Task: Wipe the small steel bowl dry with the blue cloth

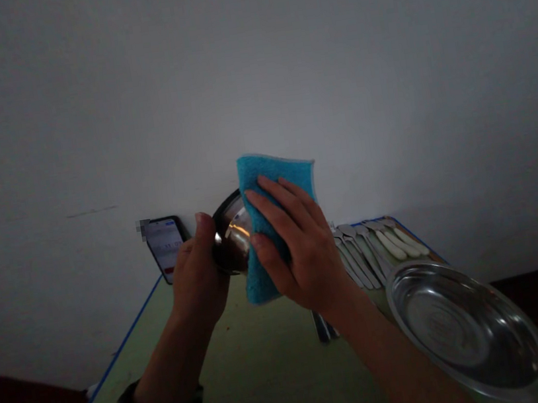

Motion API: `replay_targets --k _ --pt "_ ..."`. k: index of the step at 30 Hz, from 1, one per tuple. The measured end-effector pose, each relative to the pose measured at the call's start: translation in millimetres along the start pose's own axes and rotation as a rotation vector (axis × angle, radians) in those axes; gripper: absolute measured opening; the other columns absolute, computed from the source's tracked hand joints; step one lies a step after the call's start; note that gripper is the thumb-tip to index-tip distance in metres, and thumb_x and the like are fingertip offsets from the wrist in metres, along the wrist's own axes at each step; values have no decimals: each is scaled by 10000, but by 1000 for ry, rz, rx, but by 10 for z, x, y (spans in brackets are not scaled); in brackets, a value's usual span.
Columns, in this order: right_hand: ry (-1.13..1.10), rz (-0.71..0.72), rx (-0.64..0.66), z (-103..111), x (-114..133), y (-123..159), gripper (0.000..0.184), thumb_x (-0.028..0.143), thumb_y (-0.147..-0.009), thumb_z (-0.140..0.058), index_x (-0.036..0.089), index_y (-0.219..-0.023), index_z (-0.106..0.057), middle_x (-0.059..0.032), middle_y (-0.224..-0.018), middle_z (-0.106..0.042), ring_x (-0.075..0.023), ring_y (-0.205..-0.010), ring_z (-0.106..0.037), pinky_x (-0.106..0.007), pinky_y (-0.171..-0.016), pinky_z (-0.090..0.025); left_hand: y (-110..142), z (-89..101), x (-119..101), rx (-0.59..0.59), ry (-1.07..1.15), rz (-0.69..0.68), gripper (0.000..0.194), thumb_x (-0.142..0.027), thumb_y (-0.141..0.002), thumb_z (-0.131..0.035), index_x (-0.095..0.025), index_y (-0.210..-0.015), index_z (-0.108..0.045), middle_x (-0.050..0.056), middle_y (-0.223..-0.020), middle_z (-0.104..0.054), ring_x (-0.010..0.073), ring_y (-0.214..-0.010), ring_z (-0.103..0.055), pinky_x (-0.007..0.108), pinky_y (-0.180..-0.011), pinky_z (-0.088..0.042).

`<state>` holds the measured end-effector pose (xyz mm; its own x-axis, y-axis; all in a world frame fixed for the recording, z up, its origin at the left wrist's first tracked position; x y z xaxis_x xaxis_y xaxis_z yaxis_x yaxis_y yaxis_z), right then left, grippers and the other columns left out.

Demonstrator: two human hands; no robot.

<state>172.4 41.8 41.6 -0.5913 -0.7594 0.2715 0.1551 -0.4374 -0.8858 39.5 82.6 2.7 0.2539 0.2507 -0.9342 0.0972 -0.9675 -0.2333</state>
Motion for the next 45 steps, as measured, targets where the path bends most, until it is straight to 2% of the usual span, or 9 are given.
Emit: replay_targets --k 5,13,19,25,27,31,36,41,45 --pt "-77 -111 -112 36 -163 39 417 235 -892 -333 170 -1299 -395 -74 -1364 -413 -203 -1264 -362 -460 -1061 -301 14 22 -15 -8 -5 -11 505 -525 -791 -484 -184 -418 -488 -28 -376 -430 62 -329 -361 202 -313 -251" --pt "15 30 93 -182 96 105 422 242 -868 -391 140 -1274 -439 -77 -1373 -410 -223 -1289 -313 -468 -1071 -278 -33 39 42 146 -138 64 331 -450 -770 -564 -153 -625 -572 -30 -507 -520 73 -418 -443 193 -399 -352" --pt "18 -121 -21 -120 -236 107 470 260 -890 -367 178 -1350 -319 -87 -1396 -368 -216 -1284 -331 -487 -1054 -299 -12 -61 -76 291 -157 -62 227 -346 -812 -535 -160 -746 -648 14 -679 -623 120 -640 -544 217 -603 -433" --pt "43 -11 10 -81 -24 77 470 222 -878 -363 155 -1342 -337 -72 -1411 -352 -220 -1313 -277 -477 -1081 -259 -33 94 -60 -47 -39 -43 340 -458 -762 -560 -178 -571 -583 -21 -503 -538 102 -453 -481 220 -441 -375" --pt "61 45 47 -93 74 73 465 226 -868 -383 156 -1327 -365 -59 -1404 -369 -229 -1320 -261 -486 -1091 -234 -30 95 -45 -85 -74 -30 421 -528 -757 -528 -180 -522 -551 -25 -441 -499 94 -388 -446 220 -385 -345" --pt "11 2 19 -89 16 75 446 223 -874 -377 161 -1316 -379 -57 -1399 -373 -216 -1306 -293 -470 -1086 -257 -30 49 -41 -30 -141 -64 392 -505 -751 -558 -173 -543 -568 -34 -425 -491 79 -376 -445 199 -374 -347" --pt "-57 -109 -117 -8 -102 78 444 210 -888 -331 135 -1325 -354 -85 -1391 -376 -205 -1291 -323 -453 -1075 -286 -31 48 -17 33 70 -84 290 -423 -772 -573 -179 -618 -603 -32 -496 -535 88 -434 -488 204 -426 -388" --pt "39 23 -10 -44 97 56 398 214 -851 -410 140 -1236 -472 -59 -1316 -479 -211 -1271 -351 -442 -1079 -281 -43 0 91 175 131 110 249 -375 -763 -585 -143 -724 -664 8 -606 -615 122 -539 -561 241 -525 -448" --pt "76 66 52 -122 123 66 400 226 -845 -427 171 -1238 -475 -37 -1320 -484 -209 -1270 -354 -457 -1081 -267 -48 -15 60 264 120 128 222 -320 -763 -593 -136 -847 -686 25 -687 -654 131 -596 -582 249 -576 -466"
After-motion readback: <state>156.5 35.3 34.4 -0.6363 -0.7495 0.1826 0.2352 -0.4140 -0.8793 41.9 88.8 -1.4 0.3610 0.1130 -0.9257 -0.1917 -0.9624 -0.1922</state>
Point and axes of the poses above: each hand's wrist, its own y-axis away from the middle knuckle, its own z-axis out of the back of the hand, x = y × z, the point moved 8 cm from there along -y, towards the middle knuckle
